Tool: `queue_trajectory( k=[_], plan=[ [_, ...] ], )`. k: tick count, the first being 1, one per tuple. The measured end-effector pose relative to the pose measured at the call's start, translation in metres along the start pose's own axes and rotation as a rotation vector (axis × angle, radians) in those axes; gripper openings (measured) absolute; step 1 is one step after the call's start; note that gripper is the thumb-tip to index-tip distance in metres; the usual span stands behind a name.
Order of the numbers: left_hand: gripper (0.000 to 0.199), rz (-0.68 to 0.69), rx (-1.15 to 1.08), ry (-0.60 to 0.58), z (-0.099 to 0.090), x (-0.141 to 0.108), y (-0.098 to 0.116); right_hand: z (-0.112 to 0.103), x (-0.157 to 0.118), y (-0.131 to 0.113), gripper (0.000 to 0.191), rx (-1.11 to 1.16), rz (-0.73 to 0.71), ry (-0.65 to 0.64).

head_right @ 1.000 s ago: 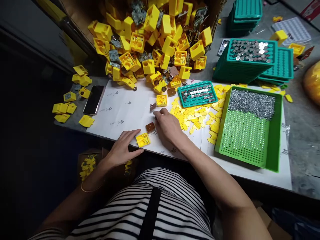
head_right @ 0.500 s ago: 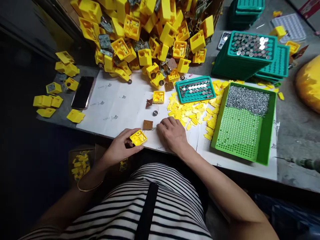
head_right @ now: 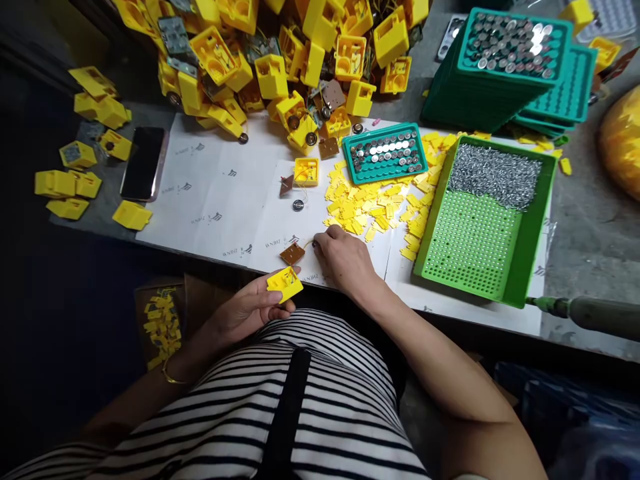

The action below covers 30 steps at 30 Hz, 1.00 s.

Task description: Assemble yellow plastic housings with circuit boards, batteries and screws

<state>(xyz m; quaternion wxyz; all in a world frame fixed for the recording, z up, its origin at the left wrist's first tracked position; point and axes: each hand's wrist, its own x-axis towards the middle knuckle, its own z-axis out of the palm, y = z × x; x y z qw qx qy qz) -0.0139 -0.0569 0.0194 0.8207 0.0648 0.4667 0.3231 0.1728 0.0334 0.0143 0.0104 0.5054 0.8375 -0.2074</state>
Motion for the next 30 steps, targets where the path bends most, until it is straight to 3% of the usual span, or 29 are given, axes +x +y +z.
queue_trajectory(
  k=[4,6,9,12,14,21,25,30],
  plan=[
    [0.045,-0.052,-0.157,-0.056,0.005,0.004,0.002,0.000,0.002,0.002,0.029,0.023,0.000,0.003],
    [0.044,-0.056,-0.185,-0.047,0.008,0.006,0.003,0.000,0.002,0.006,0.025,0.137,-0.012,0.028],
    [0.042,0.019,-0.148,0.004,0.009,0.009,0.003,-0.003,0.000,0.012,0.019,0.548,0.023,0.059],
    [0.042,0.155,-0.062,0.062,0.010,0.011,0.000,-0.008,-0.009,0.012,0.024,1.000,0.081,0.002],
    [0.042,0.229,-0.011,0.088,0.011,0.013,-0.001,-0.011,-0.018,0.007,0.025,1.116,0.071,-0.031],
    [0.040,0.378,0.032,0.041,0.018,0.018,-0.003,-0.010,-0.039,-0.013,0.015,0.708,-0.087,0.081],
    [0.039,0.382,0.025,-0.014,0.024,0.018,-0.002,-0.009,-0.039,-0.016,0.016,0.564,-0.129,0.082],
    [0.044,0.360,0.047,0.003,0.029,0.016,-0.003,-0.012,-0.040,-0.019,0.013,0.459,-0.123,0.068]
  ],
)
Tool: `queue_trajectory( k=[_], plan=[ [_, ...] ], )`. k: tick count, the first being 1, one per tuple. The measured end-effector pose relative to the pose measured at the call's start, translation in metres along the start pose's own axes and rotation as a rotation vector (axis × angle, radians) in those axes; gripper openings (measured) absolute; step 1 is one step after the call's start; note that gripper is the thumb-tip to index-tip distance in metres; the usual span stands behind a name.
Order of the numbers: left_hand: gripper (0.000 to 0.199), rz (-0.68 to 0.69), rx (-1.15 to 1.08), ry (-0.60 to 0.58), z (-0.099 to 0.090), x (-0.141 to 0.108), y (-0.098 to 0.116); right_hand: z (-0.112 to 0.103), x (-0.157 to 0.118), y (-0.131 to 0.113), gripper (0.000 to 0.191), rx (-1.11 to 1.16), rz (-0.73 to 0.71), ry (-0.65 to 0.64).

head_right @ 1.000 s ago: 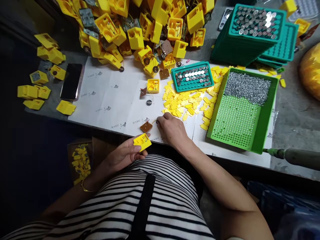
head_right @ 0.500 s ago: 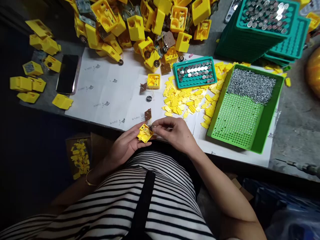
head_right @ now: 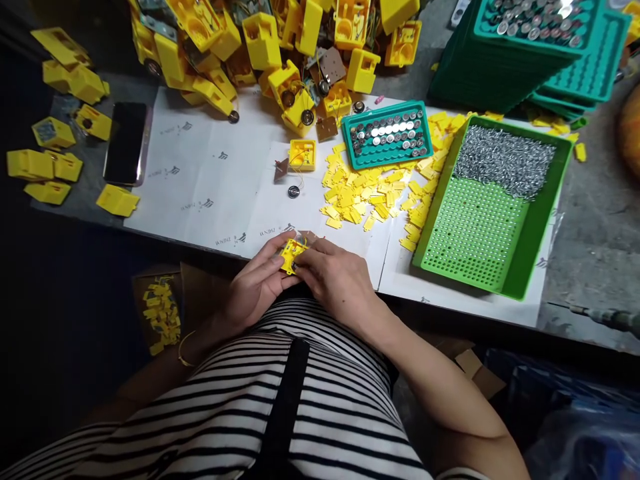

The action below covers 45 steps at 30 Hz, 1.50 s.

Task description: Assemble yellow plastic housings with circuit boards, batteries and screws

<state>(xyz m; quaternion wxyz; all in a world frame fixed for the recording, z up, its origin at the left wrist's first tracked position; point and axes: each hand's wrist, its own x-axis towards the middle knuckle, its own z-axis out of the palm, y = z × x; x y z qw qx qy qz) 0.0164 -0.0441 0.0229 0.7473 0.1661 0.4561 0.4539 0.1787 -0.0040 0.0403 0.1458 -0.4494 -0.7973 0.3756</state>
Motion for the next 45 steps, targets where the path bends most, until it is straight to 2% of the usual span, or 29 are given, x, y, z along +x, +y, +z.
queue_trajectory(
  k=[2,5,9,14,17,19,22,24,27,33,37,40,42,45],
  plan=[
    [0.050,-0.010,0.028,0.013,0.001,-0.002,0.001,0.002,0.000,0.000,0.012,0.039,0.023,0.017],
    [0.059,-0.009,0.057,0.024,0.003,-0.004,0.002,0.009,0.000,0.006,0.005,0.245,0.103,0.065],
    [0.057,0.017,0.077,0.030,0.003,-0.003,0.001,0.022,-0.002,0.013,0.013,0.375,0.177,0.128],
    [0.046,0.004,0.043,-0.023,-0.001,0.002,0.000,0.022,-0.015,0.013,0.010,0.401,0.003,0.207],
    [0.047,-0.045,0.049,-0.035,-0.002,0.001,0.003,0.013,-0.022,0.018,0.016,0.376,-0.003,0.396],
    [0.050,-0.092,0.069,-0.066,-0.002,-0.002,0.006,0.010,-0.022,0.024,0.029,0.322,-0.002,0.444],
    [0.056,-0.133,0.089,-0.107,0.000,-0.009,0.008,0.011,-0.017,0.033,0.046,0.306,-0.075,0.295],
    [0.059,-0.144,0.102,-0.100,0.000,-0.012,0.009,0.011,-0.013,0.037,0.037,0.354,-0.097,0.199],
    [0.055,-0.159,0.133,-0.082,-0.001,-0.013,0.011,0.006,-0.012,0.038,0.016,0.420,-0.067,0.128],
    [0.040,-0.101,0.365,-0.023,-0.004,-0.007,0.005,-0.017,-0.014,0.034,0.020,0.377,0.038,0.089],
    [0.039,-0.025,0.537,-0.002,-0.003,-0.004,-0.001,-0.023,-0.013,0.028,0.026,0.357,0.065,0.107],
    [0.037,0.039,0.651,0.016,-0.003,-0.004,-0.002,-0.026,-0.010,0.026,0.023,0.394,0.105,0.070],
    [0.032,0.026,0.682,-0.019,-0.003,-0.005,-0.001,-0.026,-0.008,0.025,0.024,0.459,0.129,0.034],
    [0.027,-0.069,0.657,-0.130,-0.002,-0.005,0.000,-0.027,-0.006,0.027,0.025,0.489,0.157,0.035]
  ],
)
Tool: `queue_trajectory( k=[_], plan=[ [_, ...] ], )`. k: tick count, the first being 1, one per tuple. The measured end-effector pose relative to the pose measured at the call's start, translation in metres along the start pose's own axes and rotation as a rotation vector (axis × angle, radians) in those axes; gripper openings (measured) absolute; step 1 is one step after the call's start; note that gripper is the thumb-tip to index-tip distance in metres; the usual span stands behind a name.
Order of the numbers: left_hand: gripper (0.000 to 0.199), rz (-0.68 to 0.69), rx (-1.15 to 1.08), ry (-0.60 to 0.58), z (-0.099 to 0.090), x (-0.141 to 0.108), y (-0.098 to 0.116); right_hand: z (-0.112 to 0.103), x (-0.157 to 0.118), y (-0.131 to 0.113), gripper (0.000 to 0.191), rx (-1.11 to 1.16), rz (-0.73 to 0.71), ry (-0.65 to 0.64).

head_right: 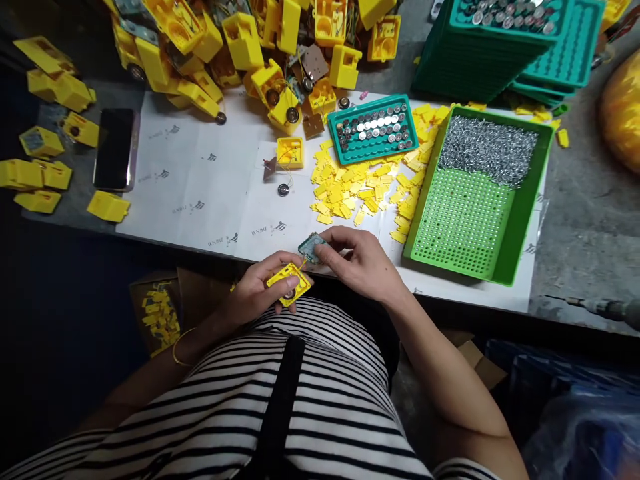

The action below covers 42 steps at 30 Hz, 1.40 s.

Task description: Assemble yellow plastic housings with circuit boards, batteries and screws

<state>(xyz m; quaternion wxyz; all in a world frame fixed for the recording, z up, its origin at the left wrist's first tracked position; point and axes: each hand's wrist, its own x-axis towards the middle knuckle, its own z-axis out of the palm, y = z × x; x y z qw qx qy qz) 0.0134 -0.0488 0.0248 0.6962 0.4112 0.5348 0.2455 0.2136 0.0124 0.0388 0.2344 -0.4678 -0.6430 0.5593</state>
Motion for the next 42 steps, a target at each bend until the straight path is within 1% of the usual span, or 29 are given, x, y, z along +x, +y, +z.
queue_trajectory(
  k=[2,4,5,7,10,11,13,15,18,19,20,22,24,25,27,30,33,35,37,39,42],
  plan=[
    [0.026,-0.025,-0.022,-0.046,0.000,0.001,0.001,-0.001,0.001,0.001,0.026,-0.052,0.005,0.006],
    [0.025,-0.040,-0.051,-0.045,0.001,0.002,0.001,-0.004,0.001,0.002,0.025,-0.063,0.009,-0.014],
    [0.026,-0.050,-0.072,-0.044,0.001,0.002,0.002,-0.006,0.000,0.002,0.025,-0.024,0.018,-0.041],
    [0.027,-0.080,-0.124,-0.067,0.000,0.003,0.003,-0.010,-0.002,0.001,0.026,0.127,0.059,-0.119],
    [0.029,-0.131,-0.202,-0.153,-0.003,0.003,0.006,-0.017,-0.005,-0.002,0.029,0.358,0.129,-0.249],
    [0.029,-0.144,-0.223,-0.186,-0.004,0.004,0.007,-0.018,-0.006,-0.003,0.029,0.389,0.139,-0.272],
    [0.029,-0.165,-0.255,-0.238,-0.006,0.005,0.008,-0.018,-0.007,-0.003,0.026,0.358,0.134,-0.273],
    [0.030,-0.179,-0.270,-0.260,-0.007,0.005,0.010,-0.016,-0.006,-0.002,0.025,0.269,0.094,-0.219],
    [0.030,-0.175,-0.248,-0.247,-0.007,0.005,0.012,-0.013,-0.004,0.003,0.045,0.170,-0.003,-0.158],
    [0.030,-0.167,-0.220,-0.234,-0.007,0.005,0.012,-0.013,-0.003,0.004,0.045,0.135,-0.036,-0.156],
    [0.030,-0.158,-0.179,-0.219,-0.006,0.005,0.012,-0.012,-0.002,0.006,0.039,0.079,-0.066,-0.145],
    [0.030,-0.126,-0.090,-0.159,-0.005,0.005,0.009,-0.012,-0.002,0.008,0.023,-0.109,-0.120,-0.071],
    [0.029,-0.081,-0.035,-0.071,-0.003,0.007,0.005,-0.011,-0.004,0.008,0.019,-0.305,-0.139,0.018],
    [0.030,-0.063,-0.032,-0.029,-0.002,0.009,0.003,-0.010,-0.006,0.007,0.020,-0.359,-0.130,0.040],
    [0.033,-0.046,-0.061,0.031,0.000,0.011,-0.001,-0.005,-0.010,0.004,0.023,-0.330,-0.087,0.050],
    [0.034,-0.044,-0.117,0.058,0.003,0.014,-0.003,0.005,-0.016,0.000,0.022,-0.128,-0.060,0.091],
    [0.031,-0.036,-0.218,0.059,0.004,0.014,-0.002,0.015,-0.018,-0.001,0.014,-0.027,-0.138,0.160],
    [0.032,-0.039,-0.329,0.043,0.003,0.014,-0.002,0.021,-0.018,0.002,0.007,-0.036,-0.217,0.230],
    [0.032,-0.039,-0.447,0.032,0.002,0.014,-0.003,0.027,-0.018,0.006,0.005,-0.077,-0.269,0.306],
    [0.030,-0.033,-0.544,0.032,0.001,0.014,-0.003,0.031,-0.020,0.009,0.011,-0.102,-0.285,0.354],
    [0.028,-0.010,-0.612,0.051,0.001,0.014,-0.003,0.034,-0.023,0.010,0.032,-0.150,-0.323,0.338]
  ],
)
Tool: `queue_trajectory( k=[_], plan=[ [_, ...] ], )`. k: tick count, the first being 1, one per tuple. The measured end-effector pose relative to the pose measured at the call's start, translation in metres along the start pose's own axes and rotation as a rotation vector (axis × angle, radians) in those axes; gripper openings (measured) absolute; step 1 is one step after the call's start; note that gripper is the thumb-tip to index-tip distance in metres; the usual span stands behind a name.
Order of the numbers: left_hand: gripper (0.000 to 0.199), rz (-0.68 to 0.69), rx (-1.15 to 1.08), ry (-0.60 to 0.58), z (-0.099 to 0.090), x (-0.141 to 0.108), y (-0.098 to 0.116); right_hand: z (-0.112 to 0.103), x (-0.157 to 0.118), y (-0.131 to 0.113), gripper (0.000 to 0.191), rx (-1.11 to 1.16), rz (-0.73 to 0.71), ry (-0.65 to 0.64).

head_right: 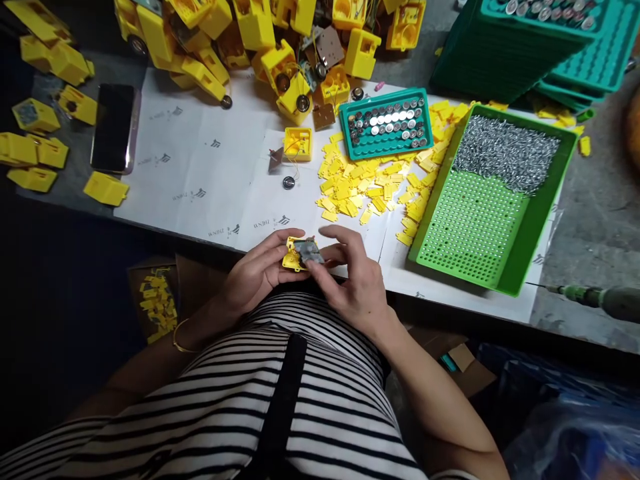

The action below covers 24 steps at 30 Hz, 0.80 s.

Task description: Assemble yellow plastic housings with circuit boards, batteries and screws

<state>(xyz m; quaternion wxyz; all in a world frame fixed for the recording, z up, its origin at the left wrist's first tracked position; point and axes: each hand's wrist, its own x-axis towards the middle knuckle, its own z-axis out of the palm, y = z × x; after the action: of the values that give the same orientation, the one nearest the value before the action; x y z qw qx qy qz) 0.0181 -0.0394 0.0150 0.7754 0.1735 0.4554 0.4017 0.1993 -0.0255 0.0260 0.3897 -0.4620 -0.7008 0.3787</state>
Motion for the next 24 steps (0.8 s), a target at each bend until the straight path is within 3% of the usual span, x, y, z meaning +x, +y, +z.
queue_trajectory(
  k=[2,5,13,24],
  plan=[
    [0.028,0.018,-0.002,0.020,0.001,-0.001,0.002,-0.001,-0.002,-0.002,0.038,-0.096,-0.103,-0.072],
    [0.029,0.024,0.020,0.039,0.004,-0.004,0.006,-0.003,-0.003,-0.005,0.033,-0.220,-0.244,-0.164],
    [0.033,0.005,0.072,0.011,0.008,-0.012,0.012,-0.009,-0.008,-0.012,0.021,-0.290,-0.379,-0.169],
    [0.028,-0.027,0.062,-0.019,0.017,-0.017,0.016,-0.006,-0.010,-0.023,0.018,-0.296,-0.278,-0.269]
  ],
)
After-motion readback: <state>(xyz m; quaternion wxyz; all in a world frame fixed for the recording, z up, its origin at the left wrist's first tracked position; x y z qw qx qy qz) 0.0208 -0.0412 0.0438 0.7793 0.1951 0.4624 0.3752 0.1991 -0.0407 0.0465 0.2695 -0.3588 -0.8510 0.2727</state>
